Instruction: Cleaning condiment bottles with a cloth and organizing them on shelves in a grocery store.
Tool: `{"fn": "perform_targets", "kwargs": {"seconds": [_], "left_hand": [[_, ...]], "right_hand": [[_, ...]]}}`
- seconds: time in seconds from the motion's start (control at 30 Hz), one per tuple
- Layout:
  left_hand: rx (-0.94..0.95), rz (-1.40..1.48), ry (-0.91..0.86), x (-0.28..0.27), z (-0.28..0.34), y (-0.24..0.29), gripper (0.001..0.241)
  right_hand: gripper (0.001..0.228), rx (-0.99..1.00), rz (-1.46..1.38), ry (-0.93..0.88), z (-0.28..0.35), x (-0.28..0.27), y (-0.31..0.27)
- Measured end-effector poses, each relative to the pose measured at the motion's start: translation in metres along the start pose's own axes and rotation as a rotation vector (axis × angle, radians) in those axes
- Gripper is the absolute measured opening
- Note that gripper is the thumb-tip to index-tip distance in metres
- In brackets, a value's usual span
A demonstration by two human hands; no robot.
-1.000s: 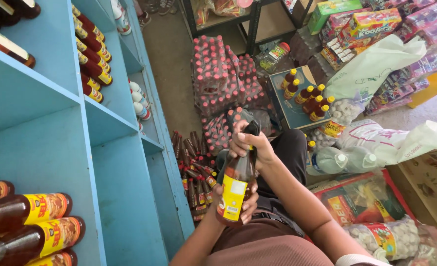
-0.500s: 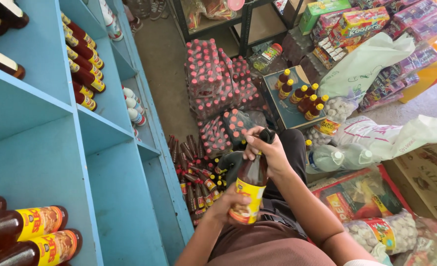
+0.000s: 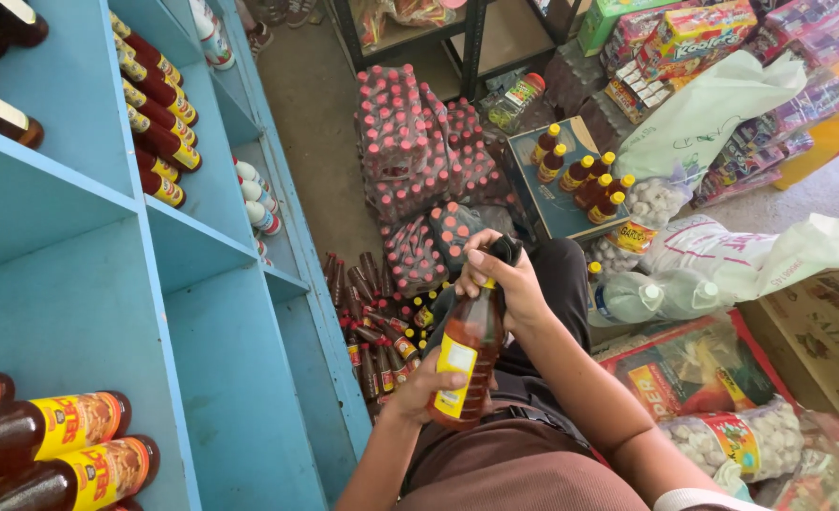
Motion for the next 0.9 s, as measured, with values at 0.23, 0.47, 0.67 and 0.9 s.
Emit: {"fn": "perform_targets", "kwargs": {"seconds": [0.23,0.47,0.67,0.9], "left_hand": [[0.257,-0.263,0.307,0.045,0.003,0.032,0.062],[0.207,-0.675,0.787,0.009,0.003,0.023,0.063],[0.040,0.346,-0.488,-0.005,-0.038,-0.024,0.086],[0.296,-0.363,0.340,0.046,-0.005,0.034,0.035]], "right_hand": [[0.041,0.049,0.205,0.005,0.009,0.013,0.002],[0.048,-0.045,0.360,0.092,0.012,-0.006,0.021],[0.048,0.053,-0.116,-0.104,0.005,-0.024,0.033],[0.035,-0.002,0.082,-0.034,0.004,-0.010,0.004]]}}
Point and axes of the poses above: each hand's wrist, its own z-axis away from the middle knuckle, its own x-axis out of the palm, y = z × x, the point moved 4 cm from there along -z, towards the middle knuckle, and after that the axes turned 12 degrees about -x, right-handed, at the moved point
